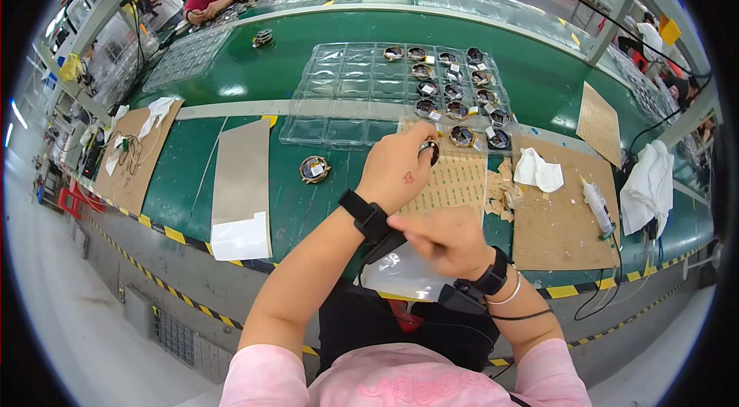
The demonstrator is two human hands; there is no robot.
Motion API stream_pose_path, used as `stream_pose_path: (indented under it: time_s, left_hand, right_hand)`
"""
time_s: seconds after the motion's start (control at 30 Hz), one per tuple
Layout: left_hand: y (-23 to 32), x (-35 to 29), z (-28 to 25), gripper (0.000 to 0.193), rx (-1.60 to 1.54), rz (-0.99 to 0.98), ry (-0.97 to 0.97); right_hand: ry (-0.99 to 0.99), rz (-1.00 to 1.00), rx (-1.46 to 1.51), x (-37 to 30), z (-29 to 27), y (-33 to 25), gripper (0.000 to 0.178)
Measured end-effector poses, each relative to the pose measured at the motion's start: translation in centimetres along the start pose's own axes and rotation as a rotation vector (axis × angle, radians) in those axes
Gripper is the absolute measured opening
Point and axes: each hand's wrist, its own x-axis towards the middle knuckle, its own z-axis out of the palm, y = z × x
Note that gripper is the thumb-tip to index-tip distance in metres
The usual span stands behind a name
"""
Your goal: The person peels a small adhesive square from a sheet with tweezers, places it onto a watch component, and applies glue from a syringe. They then receive another watch component from a coworker and use tweezers to press a small part into place.
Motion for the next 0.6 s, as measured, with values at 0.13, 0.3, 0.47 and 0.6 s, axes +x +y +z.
stream_pose_path:
  time_s: [0.13, 0.3, 0.47, 0.6]
  left_hand:
    - [-1.1, -0.4, -0.2, 0.02, -0.011, 0.08, -0.01]
    - [-2.6, -0.7, -0.6, 0.028, -0.799, -0.381, -0.291]
    - [-4.2, -1.6, 0.1, 0.042, -0.947, -0.38, -0.349]
    - [-4.2, -2.2, 0.8, 0.049, -0.774, -0.269, -0.35]
  right_hand:
    - [0.157, 0.317, 0.321, -1.1, -1.7, 0.7, 0.026]
    - [0.543, 0.756, 0.797, -0.7, -1.6, 2.6, 0.049]
    - [0.392, 0.73, 0.944, -2.3, -3.5, 5.4, 0.051]
    - [0.495, 0.782, 0.98, -1.5, -2.9, 4.5, 0.034]
